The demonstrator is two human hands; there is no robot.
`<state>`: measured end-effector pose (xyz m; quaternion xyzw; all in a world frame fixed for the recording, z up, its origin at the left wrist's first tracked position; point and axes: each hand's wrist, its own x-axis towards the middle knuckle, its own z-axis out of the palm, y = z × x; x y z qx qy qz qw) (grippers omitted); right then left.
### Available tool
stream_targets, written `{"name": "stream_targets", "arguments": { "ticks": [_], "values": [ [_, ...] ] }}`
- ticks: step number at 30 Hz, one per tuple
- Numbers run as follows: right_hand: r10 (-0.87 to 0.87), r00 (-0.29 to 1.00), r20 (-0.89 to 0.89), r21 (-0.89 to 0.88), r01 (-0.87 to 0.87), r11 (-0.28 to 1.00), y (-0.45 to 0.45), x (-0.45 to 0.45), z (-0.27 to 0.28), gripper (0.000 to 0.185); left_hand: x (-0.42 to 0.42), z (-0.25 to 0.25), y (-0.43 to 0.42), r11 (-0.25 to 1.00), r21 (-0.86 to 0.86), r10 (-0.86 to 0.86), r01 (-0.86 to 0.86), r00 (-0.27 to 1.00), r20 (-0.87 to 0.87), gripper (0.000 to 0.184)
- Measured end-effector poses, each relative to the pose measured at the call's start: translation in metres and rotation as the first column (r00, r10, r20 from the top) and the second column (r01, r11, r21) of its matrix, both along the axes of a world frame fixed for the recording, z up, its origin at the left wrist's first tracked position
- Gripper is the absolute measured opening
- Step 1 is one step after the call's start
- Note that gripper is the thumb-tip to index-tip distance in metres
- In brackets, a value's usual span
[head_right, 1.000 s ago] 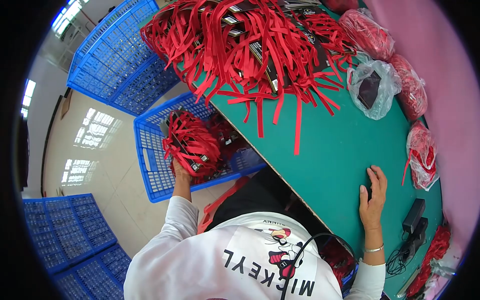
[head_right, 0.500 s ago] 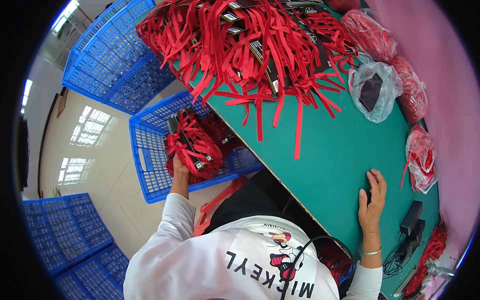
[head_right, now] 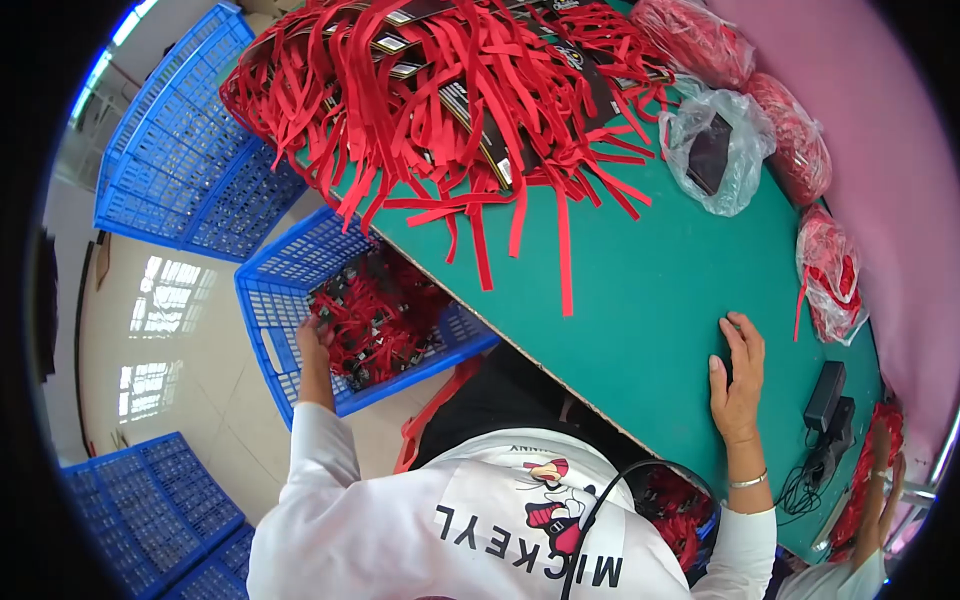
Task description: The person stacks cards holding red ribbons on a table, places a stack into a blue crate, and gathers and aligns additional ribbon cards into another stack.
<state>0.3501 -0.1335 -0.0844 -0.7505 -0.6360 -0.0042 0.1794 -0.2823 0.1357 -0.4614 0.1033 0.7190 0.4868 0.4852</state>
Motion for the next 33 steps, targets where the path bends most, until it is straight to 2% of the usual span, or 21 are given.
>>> {"name": "stream_targets", "arguments": {
  "ticks": [1,2,3,4,5,6,7,8,9,10,12,14,16,18,19,21,25,28,29,32,33],
  "values": [
    [0.0,1.0,-0.004,0.0,0.0,1.0,0.0,-0.001,0.001,0.042,0.005,0.02,0.005,0.979,0.184,-0.112,0.086,0.985,0.133,0.05],
    [0.002,1.0,-0.006,0.001,-0.002,1.0,0.001,-0.001,0.001,0.041,0.03,0.074,0.006,0.929,0.351,-0.165,0.115,0.979,0.119,0.047],
    [0.005,1.0,-0.006,0.007,-0.004,1.0,0.001,-0.002,0.001,0.041,0.07,0.152,0.004,0.85,0.509,-0.212,0.135,0.972,0.097,0.045],
    [0.009,1.0,-0.006,0.012,-0.009,1.0,0.0,-0.002,0.002,0.041,0.105,0.236,-0.002,0.732,0.641,-0.299,0.23,0.954,0.0,0.04],
    [0.017,1.0,-0.005,0.018,-0.017,1.0,0.0,-0.002,0.002,0.041,0.124,0.294,-0.007,0.5,0.838,-0.42,0.217,0.907,0.015,0.037],
    [0.026,1.0,-0.004,0.023,-0.026,0.999,-0.001,-0.001,0.002,0.041,0.152,0.365,-0.026,0.307,0.93,-0.476,0.202,0.879,-0.033,0.037],
    [0.031,1.0,-0.004,0.033,-0.031,0.999,-0.002,-0.001,0.001,0.041,0.16,0.408,-0.049,0.062,0.975,-0.52,0.214,0.841,-0.151,0.046],
    [0.034,0.999,-0.005,0.047,-0.034,0.998,-0.002,0.0,0.0,0.041,0.174,0.438,-0.07,-0.143,0.99,-0.518,0.01,0.851,-0.084,0.033],
    [0.035,0.999,-0.014,0.053,-0.034,0.998,-0.004,0.0,0.0,0.041,0.188,0.469,-0.09,-0.369,0.906,-0.571,-0.209,0.82,-0.044,0.02],
    [0.033,0.999,-0.023,0.062,-0.031,0.998,-0.005,-0.001,0.002,0.041,0.202,0.499,-0.111,-0.552,0.74,-0.634,-0.384,0.77,-0.073,0.01],
    [0.037,0.999,-0.038,0.085,-0.034,0.996,-0.007,0.001,0.003,0.041,0.24,0.548,-0.121,-0.873,0.371,-0.435,-0.318,0.851,-0.294,0.03],
    [0.05,0.998,-0.042,0.105,-0.045,0.993,-0.01,0.005,0.002,0.041,0.217,0.571,-0.154,-0.797,0.592,-0.482,-0.121,0.717,-0.504,0.028],
    [0.06,0.995,-0.08,0.122,-0.05,0.991,-0.011,0.006,0.004,0.041,0.217,0.587,-0.167,-0.814,0.566,-0.32,0.13,0.712,-0.624,0.02],
    [0.073,0.992,-0.1,0.134,-0.059,0.989,-0.011,0.008,0.004,0.04,0.217,0.596,-0.171,-0.835,0.364,0.116,0.413,0.779,-0.616,0.011],
    [0.076,0.992,-0.104,0.142,-0.061,0.988,-0.012,0.008,0.004,0.04,0.22,0.601,-0.17,-0.784,0.272,0.335,0.558,0.75,-0.571,0.01],
    [0.084,0.991,-0.106,0.149,-0.068,0.986,-0.013,0.008,0.002,0.04,0.223,0.613,-0.166,-0.568,0.112,0.722,0.815,0.559,-0.407,0.018],
    [0.099,0.989,-0.109,0.181,-0.078,0.98,-0.013,0.011,0.003,0.04,0.236,0.627,-0.162,-0.547,0.039,0.813,0.837,0.541,-0.216,0.031],
    [0.11,0.987,-0.113,0.184,-0.088,0.979,-0.015,0.009,0.002,0.04,0.224,0.62,-0.177,-0.703,0.026,0.663,0.71,0.669,-0.335,0.024],
    [0.108,0.988,-0.108,0.189,-0.086,0.978,-0.015,0.01,0.004,0.04,0.225,0.62,-0.183,-0.839,0.032,0.473,0.543,0.757,-0.451,0.023],
    [0.1,0.985,-0.142,0.186,-0.073,0.98,-0.016,0.01,0.003,0.039,0.233,0.625,-0.189,-0.91,0.079,0.265,0.407,0.718,-0.644,0.025],
    [0.11,0.983,-0.146,0.194,-0.081,0.978,-0.013,0.008,0.001,0.039,0.229,0.626,-0.191,-0.896,0.088,0.321,0.434,0.774,-0.546,0.025]
  ]
}}
